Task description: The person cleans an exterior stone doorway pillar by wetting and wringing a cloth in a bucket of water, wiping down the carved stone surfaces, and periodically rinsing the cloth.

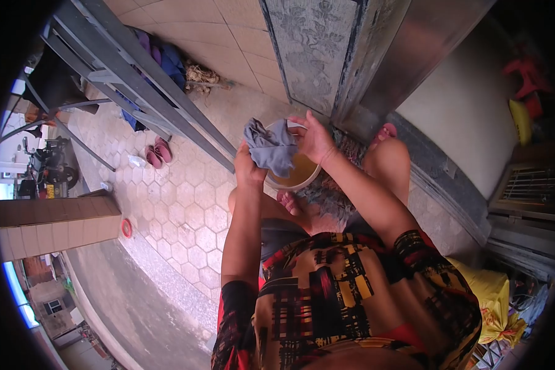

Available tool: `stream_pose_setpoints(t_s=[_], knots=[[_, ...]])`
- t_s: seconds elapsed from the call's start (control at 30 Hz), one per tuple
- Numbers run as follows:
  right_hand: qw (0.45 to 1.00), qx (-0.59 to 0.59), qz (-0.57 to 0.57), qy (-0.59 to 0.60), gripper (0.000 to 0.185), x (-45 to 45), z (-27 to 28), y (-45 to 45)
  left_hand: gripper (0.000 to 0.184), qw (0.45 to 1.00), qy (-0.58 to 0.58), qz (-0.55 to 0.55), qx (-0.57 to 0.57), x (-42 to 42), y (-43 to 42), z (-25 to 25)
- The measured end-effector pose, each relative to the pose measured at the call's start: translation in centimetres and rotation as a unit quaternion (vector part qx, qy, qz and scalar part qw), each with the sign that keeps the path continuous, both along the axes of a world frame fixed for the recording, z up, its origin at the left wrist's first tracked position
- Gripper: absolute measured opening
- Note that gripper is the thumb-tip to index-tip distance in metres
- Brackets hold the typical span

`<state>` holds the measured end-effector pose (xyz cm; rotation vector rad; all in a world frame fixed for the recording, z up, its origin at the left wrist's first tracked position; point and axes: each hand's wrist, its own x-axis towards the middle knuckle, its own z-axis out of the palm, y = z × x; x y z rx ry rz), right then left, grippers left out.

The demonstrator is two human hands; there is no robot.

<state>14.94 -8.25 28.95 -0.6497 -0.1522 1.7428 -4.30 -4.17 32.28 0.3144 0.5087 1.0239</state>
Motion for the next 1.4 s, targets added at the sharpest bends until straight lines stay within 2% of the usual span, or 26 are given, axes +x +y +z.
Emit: stream_pose_setpoints(t_s=[0.07, 0.1, 0.13, 0.17, 0.2, 0.23, 0.27, 0.3, 0.33, 0.4, 0.5, 0.67, 0.73, 0.8, 0.87, 0.93, 1.0, 1.03, 1.07, 1.1, 1.17, 1.2, 1.23, 1.27, 1.33, 1.4], knots=[[1.000, -0.027, -0.001, -0.005, 0.058, -1.4, 2.9, -0.9, 0.029, 1.000, -0.020, 0.009, -0.014, 0.8, 0.5, 0.3], [0.998, -0.058, 0.000, -0.009, 0.059, -2.6, 3.9, -1.2, 0.028, 0.998, 0.034, 0.045, 0.029, 1.1, 0.5, 0.4], [0.998, 0.008, 0.004, 0.060, 0.055, -3.6, 4.0, -1.3, 0.028, 0.990, 0.088, 0.082, 0.069, 1.5, 0.1, 0.9], [0.996, 0.033, -0.018, 0.075, 0.050, -4.3, 3.9, -0.7, 0.031, 0.976, 0.165, 0.090, 0.114, 2.0, -0.3, 1.2], [0.993, 0.056, -0.041, 0.091, 0.046, -5.1, 3.8, -0.3, 0.031, 0.975, 0.167, 0.091, 0.112, 2.3, -0.9, 1.1], [0.993, 0.056, -0.040, 0.093, 0.046, -5.6, 3.7, -0.1, 0.034, 0.954, 0.231, 0.086, 0.171, 2.5, -1.4, 1.0], [0.997, 0.049, -0.060, 0.007, 0.041, -5.9, 3.5, 0.0, 0.038, 0.925, 0.292, 0.080, 0.230, 2.7, -1.8, 0.9], [0.993, 0.041, -0.078, -0.079, 0.037, -6.4, 3.4, 0.2, 0.047, 0.911, 0.332, 0.066, 0.236, 2.7, -2.0, 0.3], [0.976, 0.064, -0.103, -0.183, 0.031, -7.1, 3.3, 0.3, 0.041, 0.834, 0.449, 0.123, 0.295, 3.2, -2.0, -0.5], [0.927, 0.052, -0.145, -0.342, 0.033, -8.1, 2.8, 0.5, 0.035, 0.683, 0.613, 0.140, 0.373, 3.3, -2.5, -0.7], [0.906, 0.035, -0.188, -0.378, 0.035, -8.7, 2.1, 1.3, 0.030, 0.684, 0.613, 0.095, 0.384, 3.0, -1.9, -0.3], [0.887, 0.034, -0.167, -0.429, 0.033, -8.1, -0.6, 3.1, 0.028, 0.690, 0.628, 0.125, 0.337, 3.9, -0.4, -2.3], [0.842, 0.046, -0.195, -0.501, 0.036, -8.0, -1.0, 3.4, 0.026, 0.692, 0.636, 0.123, 0.319, 4.2, -0.3, -2.7], [0.831, 0.035, -0.173, -0.528, 0.036, -7.8, -1.8, 3.1, 0.025, 0.692, 0.644, 0.118, 0.304, 4.3, -0.2, -3.1], [0.856, 0.059, -0.173, -0.483, 0.036, -7.8, -2.3, 3.4, 0.025, 0.689, 0.653, 0.116, 0.292, 4.2, -0.3, -3.1], [0.851, 0.064, -0.159, -0.497, 0.035, -7.3, -3.0, 3.9, 0.024, 0.706, 0.634, 0.118, 0.294, 4.0, -0.3, -3.3], [0.822, 0.048, -0.102, -0.559, 0.035, -6.7, -2.9, 4.3, 0.020, 0.697, 0.642, 0.116, 0.298, 3.4, 0.5, -5.0], [0.819, 0.042, -0.042, -0.571, 0.029, -6.0, -2.7, 4.1, 0.022, 0.719, 0.614, 0.105, 0.309, 3.0, 0.9, -5.5], [0.818, 0.042, -0.042, -0.572, 0.029, -5.6, -2.5, 3.8, 0.024, 0.741, 0.583, 0.093, 0.320, 2.6, 1.2, -6.0], [0.857, 0.057, -0.058, -0.509, 0.029, -5.3, -2.3, 3.4, 0.024, 0.741, 0.583, 0.093, 0.321, 2.3, 1.3, -5.4], [0.924, 0.060, -0.092, -0.365, 0.034, -4.5, -0.5, 2.5, 0.020, 0.883, 0.383, 0.049, 0.265, 1.8, 1.5, -2.9], [0.924, 0.063, -0.097, -0.365, 0.034, -3.9, 0.5, 1.6, 0.020, 0.883, 0.382, 0.047, 0.270, 1.2, 1.5, -2.3], [0.988, 0.035, -0.060, -0.138, 0.038, -3.0, 1.5, 0.9, 0.019, 0.928, 0.308, 0.044, 0.206, 0.7, 1.8, -1.5], [0.995, 0.014, -0.019, 0.093, 0.044, -2.0, 2.6, 0.4, 0.018, 0.962, 0.226, 0.036, 0.146, 0.5, 2.3, -0.5], [0.991, 0.036, 0.029, 0.121, 0.052, -0.2, 3.5, -1.6, 0.019, 0.962, 0.243, 0.014, 0.122, 1.2, 2.2, 2.1], [0.989, 0.105, 0.009, 0.101, 0.060, 0.5, 1.5, -2.2, 0.022, 0.965, 0.205, -0.021, 0.160, 3.4, 1.3, 4.1]])
